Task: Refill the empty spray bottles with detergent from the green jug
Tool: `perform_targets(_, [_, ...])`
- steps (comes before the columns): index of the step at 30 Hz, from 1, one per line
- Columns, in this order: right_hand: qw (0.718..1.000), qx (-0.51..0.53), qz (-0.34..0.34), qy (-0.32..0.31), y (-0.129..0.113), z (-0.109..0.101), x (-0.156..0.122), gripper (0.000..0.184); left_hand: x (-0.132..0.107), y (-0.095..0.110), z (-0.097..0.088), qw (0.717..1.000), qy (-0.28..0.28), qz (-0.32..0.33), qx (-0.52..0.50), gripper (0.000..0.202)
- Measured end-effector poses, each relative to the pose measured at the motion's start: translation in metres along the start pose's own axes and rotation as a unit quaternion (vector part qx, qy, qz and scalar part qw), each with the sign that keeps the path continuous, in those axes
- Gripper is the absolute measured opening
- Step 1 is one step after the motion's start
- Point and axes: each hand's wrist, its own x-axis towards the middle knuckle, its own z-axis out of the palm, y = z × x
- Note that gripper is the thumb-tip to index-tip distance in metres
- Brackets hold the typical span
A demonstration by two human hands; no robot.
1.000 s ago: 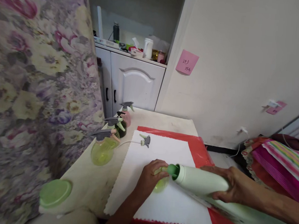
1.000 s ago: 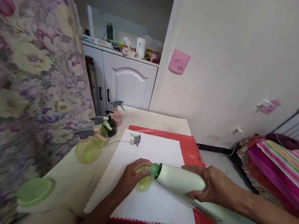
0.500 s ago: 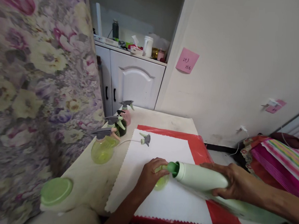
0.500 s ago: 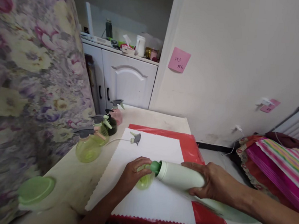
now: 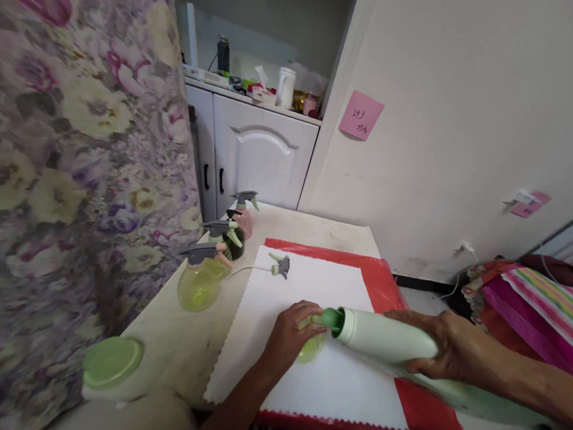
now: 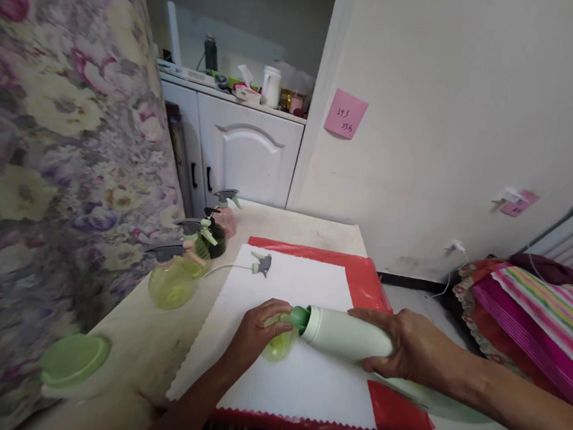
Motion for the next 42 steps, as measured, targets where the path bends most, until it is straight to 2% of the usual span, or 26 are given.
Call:
perform_targets(3, [1.0,-0.005,0.003,-0.031,-0.0041,-0.0033,0.0003,0.062,0.0006,-0.0008,0.0001,1.0,-0.005,-0.002,-0.002,0.015])
perform_targets(17, [0.999,-0.026,0.012,-0.022,-0.0069,-0.0064,-0.002,0.063,-0.0006,-0.0026,0.0006,1.0,-0.013,0.004,0.001,0.015])
perform_targets(42, [0.999,-0.034,-0.017,0.0,-0.0056,-0.0066,-0.0023,0.063,0.0001,0.0028,0.0007,1.0,-0.014,-0.004,0.011,0.014])
